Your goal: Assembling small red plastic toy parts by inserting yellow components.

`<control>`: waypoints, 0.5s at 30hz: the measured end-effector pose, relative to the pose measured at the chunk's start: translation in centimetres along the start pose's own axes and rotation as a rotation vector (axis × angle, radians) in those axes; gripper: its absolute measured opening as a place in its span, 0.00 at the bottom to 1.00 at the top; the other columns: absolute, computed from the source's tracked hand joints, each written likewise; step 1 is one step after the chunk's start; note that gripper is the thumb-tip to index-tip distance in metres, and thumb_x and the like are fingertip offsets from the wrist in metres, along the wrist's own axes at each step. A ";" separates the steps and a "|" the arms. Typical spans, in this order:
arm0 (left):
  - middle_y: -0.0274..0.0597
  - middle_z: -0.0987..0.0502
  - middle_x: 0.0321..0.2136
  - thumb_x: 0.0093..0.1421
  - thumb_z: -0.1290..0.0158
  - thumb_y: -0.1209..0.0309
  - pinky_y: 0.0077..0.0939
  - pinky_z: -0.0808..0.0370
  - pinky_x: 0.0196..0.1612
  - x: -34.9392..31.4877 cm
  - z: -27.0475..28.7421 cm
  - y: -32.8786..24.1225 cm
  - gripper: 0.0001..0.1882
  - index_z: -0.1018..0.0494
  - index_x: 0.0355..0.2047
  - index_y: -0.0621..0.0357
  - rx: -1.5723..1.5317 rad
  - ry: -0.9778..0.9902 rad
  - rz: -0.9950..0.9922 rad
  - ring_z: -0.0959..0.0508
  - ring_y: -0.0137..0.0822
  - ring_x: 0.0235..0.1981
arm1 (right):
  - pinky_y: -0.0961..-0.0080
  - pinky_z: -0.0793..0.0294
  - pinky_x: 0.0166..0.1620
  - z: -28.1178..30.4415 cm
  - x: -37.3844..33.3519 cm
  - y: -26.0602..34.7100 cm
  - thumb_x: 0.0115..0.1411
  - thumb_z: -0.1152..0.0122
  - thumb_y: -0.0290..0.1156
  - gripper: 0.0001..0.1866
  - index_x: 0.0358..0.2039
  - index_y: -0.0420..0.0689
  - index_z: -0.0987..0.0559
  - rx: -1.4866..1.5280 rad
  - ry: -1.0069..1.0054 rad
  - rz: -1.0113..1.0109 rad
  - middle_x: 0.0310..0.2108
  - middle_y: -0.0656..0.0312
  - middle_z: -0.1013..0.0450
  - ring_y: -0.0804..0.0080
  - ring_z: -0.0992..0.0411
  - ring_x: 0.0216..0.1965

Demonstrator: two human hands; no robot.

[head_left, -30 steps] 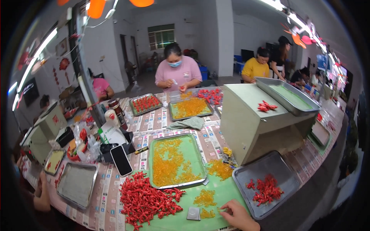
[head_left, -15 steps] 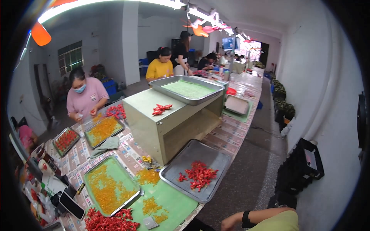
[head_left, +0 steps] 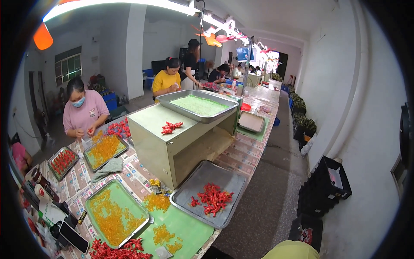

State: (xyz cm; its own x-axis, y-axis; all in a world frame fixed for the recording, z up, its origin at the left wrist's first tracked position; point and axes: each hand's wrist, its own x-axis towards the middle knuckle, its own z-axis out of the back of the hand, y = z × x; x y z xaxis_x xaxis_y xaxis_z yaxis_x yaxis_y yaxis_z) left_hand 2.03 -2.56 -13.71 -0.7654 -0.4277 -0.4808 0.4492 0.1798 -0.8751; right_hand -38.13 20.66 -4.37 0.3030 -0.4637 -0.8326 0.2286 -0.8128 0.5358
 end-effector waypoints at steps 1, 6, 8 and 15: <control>0.37 0.24 0.30 0.57 0.46 0.74 0.22 0.29 0.39 0.5 0.2 -0.1 0.04 0.25 0.33 0.59 0.005 0.003 -0.008 0.26 0.25 0.34 | 0.77 0.29 0.36 0.2 -0.1 0.1 0.60 0.46 0.35 0.11 0.41 0.46 0.21 -0.007 -0.011 0.002 0.42 0.57 0.27 0.64 0.27 0.32; 0.37 0.24 0.30 0.57 0.46 0.74 0.22 0.28 0.39 1.6 1.2 0.3 0.04 0.25 0.33 0.59 0.027 0.015 -0.021 0.26 0.26 0.34 | 0.77 0.29 0.36 0.4 -0.3 0.1 0.60 0.46 0.35 0.11 0.40 0.46 0.21 -0.037 -0.040 0.005 0.41 0.56 0.27 0.63 0.27 0.32; 0.37 0.24 0.30 0.57 0.46 0.74 0.22 0.28 0.39 1.8 1.8 0.5 0.05 0.25 0.34 0.59 0.035 0.012 -0.024 0.26 0.26 0.34 | 0.77 0.29 0.36 0.5 -0.1 0.5 0.60 0.46 0.36 0.12 0.40 0.46 0.21 -0.054 -0.045 0.008 0.41 0.56 0.27 0.63 0.27 0.32; 0.37 0.24 0.30 0.57 0.45 0.73 0.22 0.28 0.39 2.7 2.7 1.3 0.05 0.25 0.34 0.60 0.050 -0.009 -0.022 0.26 0.26 0.34 | 0.76 0.29 0.36 1.8 0.3 1.1 0.60 0.46 0.36 0.12 0.40 0.46 0.22 -0.120 -0.049 0.011 0.41 0.56 0.27 0.63 0.27 0.32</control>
State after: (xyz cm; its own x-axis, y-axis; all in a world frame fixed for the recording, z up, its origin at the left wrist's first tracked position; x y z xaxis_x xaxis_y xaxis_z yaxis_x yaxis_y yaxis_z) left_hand 1.78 -5.83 -15.97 -0.7714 -0.4387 -0.4610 0.4551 0.1260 -0.8815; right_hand -39.43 18.99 -4.25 0.2615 -0.4917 -0.8306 0.3357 -0.7605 0.5558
